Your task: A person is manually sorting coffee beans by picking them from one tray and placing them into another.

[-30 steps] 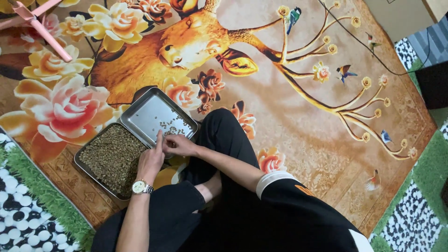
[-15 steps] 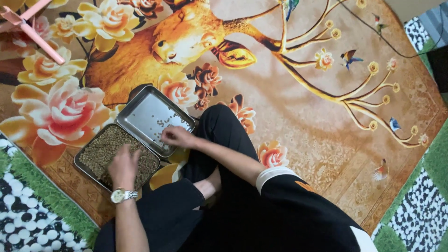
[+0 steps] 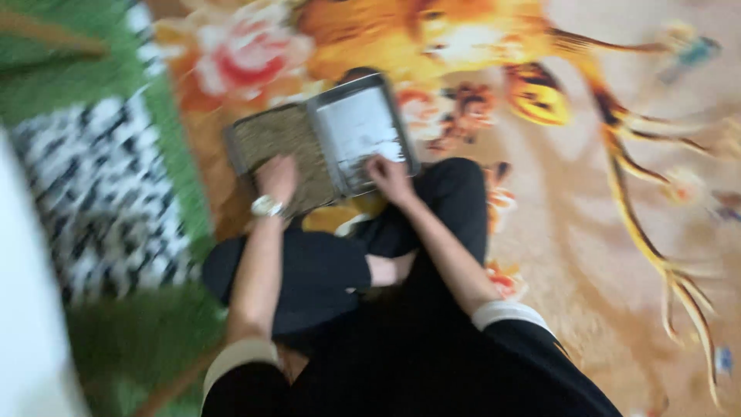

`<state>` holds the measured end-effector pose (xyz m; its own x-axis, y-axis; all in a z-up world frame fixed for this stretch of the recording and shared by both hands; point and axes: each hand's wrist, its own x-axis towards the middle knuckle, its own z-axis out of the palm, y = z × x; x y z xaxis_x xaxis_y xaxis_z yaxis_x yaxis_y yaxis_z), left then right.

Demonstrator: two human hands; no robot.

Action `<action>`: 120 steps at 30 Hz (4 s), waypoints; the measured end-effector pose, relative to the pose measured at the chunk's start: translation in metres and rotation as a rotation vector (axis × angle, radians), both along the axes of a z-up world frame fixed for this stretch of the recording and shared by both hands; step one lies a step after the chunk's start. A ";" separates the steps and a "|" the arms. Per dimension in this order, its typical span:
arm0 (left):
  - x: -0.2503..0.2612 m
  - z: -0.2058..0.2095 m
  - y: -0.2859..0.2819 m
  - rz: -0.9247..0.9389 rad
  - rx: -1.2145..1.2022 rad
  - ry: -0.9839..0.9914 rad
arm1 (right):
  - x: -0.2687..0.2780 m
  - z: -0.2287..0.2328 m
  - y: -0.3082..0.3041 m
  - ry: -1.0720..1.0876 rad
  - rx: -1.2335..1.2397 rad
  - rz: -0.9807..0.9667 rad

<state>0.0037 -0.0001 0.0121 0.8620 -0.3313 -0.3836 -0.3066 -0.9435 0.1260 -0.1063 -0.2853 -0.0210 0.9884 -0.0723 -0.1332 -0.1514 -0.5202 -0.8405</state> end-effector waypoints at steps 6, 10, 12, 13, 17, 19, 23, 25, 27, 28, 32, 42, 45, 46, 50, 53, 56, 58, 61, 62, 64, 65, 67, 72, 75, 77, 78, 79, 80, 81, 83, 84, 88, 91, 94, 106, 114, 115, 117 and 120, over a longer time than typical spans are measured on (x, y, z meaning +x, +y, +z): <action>-0.007 -0.011 0.002 0.286 -0.431 0.118 | 0.003 0.046 0.006 0.041 -0.056 0.014; -0.012 0.009 0.008 0.183 -0.372 0.070 | 0.002 0.043 0.006 0.066 -0.078 0.020; -0.003 0.015 0.014 0.292 -0.613 0.131 | 0.002 0.041 0.005 0.049 -0.117 0.028; -0.001 0.025 0.014 0.291 -0.617 0.132 | 0.003 0.043 0.005 0.050 -0.122 0.027; 0.007 0.004 0.017 0.311 -0.616 0.138 | -0.001 0.048 0.011 0.064 -0.097 0.007; 0.010 -0.032 0.009 0.301 -0.581 0.178 | 0.001 0.053 0.018 0.060 -0.072 0.009; -0.007 -0.043 -0.024 -0.056 -0.499 0.039 | 0.010 0.067 0.040 0.109 0.035 0.064; -0.016 -0.027 -0.034 -0.135 -0.550 0.021 | 0.018 0.069 0.053 0.100 0.078 0.096; -0.021 -0.016 -0.041 -0.166 -0.700 0.073 | 0.027 0.072 0.065 0.087 0.054 0.172; -0.020 -0.012 -0.039 -0.167 -0.699 0.069 | 0.030 0.074 0.067 0.083 0.054 0.172; -0.016 0.005 -0.034 -0.203 -0.714 0.063 | 0.035 0.084 0.071 0.062 0.113 0.226; -0.002 -0.014 -0.010 0.152 -0.438 0.051 | 0.029 0.074 0.014 0.065 0.050 0.103; -0.008 0.007 -0.001 0.158 -0.557 0.139 | 0.011 0.040 -0.014 0.083 -0.006 0.028; -0.007 0.004 -0.002 0.161 -0.555 0.138 | 0.012 0.042 -0.011 0.083 -0.003 0.031; -0.010 -0.034 -0.003 0.266 -0.612 0.204 | 0.011 0.044 -0.004 0.055 -0.008 0.028; -0.009 -0.033 0.002 0.199 -0.530 0.176 | 0.013 0.034 -0.005 0.082 -0.039 0.018; -0.006 -0.046 0.003 0.174 -0.499 0.174 | 0.012 0.034 -0.004 0.107 -0.053 -0.004; -0.003 -0.059 0.002 0.196 -0.531 0.187 | 0.013 0.038 -0.003 0.105 -0.063 -0.010; -0.006 -0.059 -0.002 0.260 -0.550 0.156 | 0.013 0.043 0.002 0.077 -0.056 -0.005; -0.008 -0.052 -0.004 0.244 -0.545 0.180 | 0.014 0.043 0.004 0.081 -0.074 0.001; -0.006 -0.023 -0.009 0.231 -0.544 0.203 | 0.015 0.051 0.012 0.083 -0.094 0.010; 0.000 -0.002 -0.012 0.202 -0.650 0.200 | 0.015 0.058 0.018 0.088 -0.084 0.043; 0.003 0.022 -0.018 0.170 -0.760 0.200 | 0.019 0.066 0.029 0.094 -0.078 0.073; 0.001 0.048 -0.020 0.047 -0.902 0.221 | 0.051 0.073 0.068 0.086 0.032 0.135; 0.003 0.047 -0.018 0.045 -0.920 0.221 | 0.064 0.059 0.083 0.051 0.043 0.168; 0.003 0.051 -0.020 0.043 -0.921 0.205 | 0.066 0.062 0.084 0.039 0.050 0.166; 0.002 0.052 -0.022 0.045 -0.920 0.192 | 0.066 0.063 0.084 0.031 0.059 0.168; 0.003 0.049 -0.023 0.042 -0.922 0.190 | 0.066 0.066 0.081 0.028 0.057 0.165; 0.001 0.047 -0.023 0.011 -0.910 0.188 | 0.063 0.068 0.079 0.051 0.076 0.180; 0.000 0.044 -0.023 -0.019 -0.898 0.185 | 0.060 0.071 0.077 0.074 0.095 0.195; -0.003 0.036 -0.022 -0.041 -0.906 0.201 | 0.057 0.066 0.076 0.088 0.096 0.201; -0.004 0.033 -0.021 -0.061 -0.913 0.213 | 0.055 0.064 0.076 0.100 0.097 0.210; -0.005 0.031 -0.026 -0.076 -0.918 0.234 | 0.051 0.051 0.068 0.105 0.120 0.173; -0.003 0.033 -0.031 -0.106 -0.945 0.233 | 0.050 0.054 0.055 0.072 0.107 0.108; -0.004 0.041 -0.026 -0.075 -0.914 0.213 | 0.043 0.059 0.040 0.062 0.172 -0.013; -0.005 0.052 -0.032 -0.085 -0.830 0.234 | 0.062 0.065 0.084 0.113 -0.008 0.175; 0.002 0.027 -0.035 -0.056 -0.682 0.059 | 0.065 0.066 0.070 0.090 0.150 0.160; 0.001 0.023 -0.038 -0.056 -0.684 0.060 | 0.062 0.068 0.067 0.091 0.148 0.159; 0.004 0.016 -0.042 -0.060 -0.723 0.032 | 0.062 0.073 0.062 0.019 0.129 0.132; 0.003 0.043 -0.027 0.077 -0.638 0.048 | 0.055 0.059 0.040 -0.028 0.094 0.072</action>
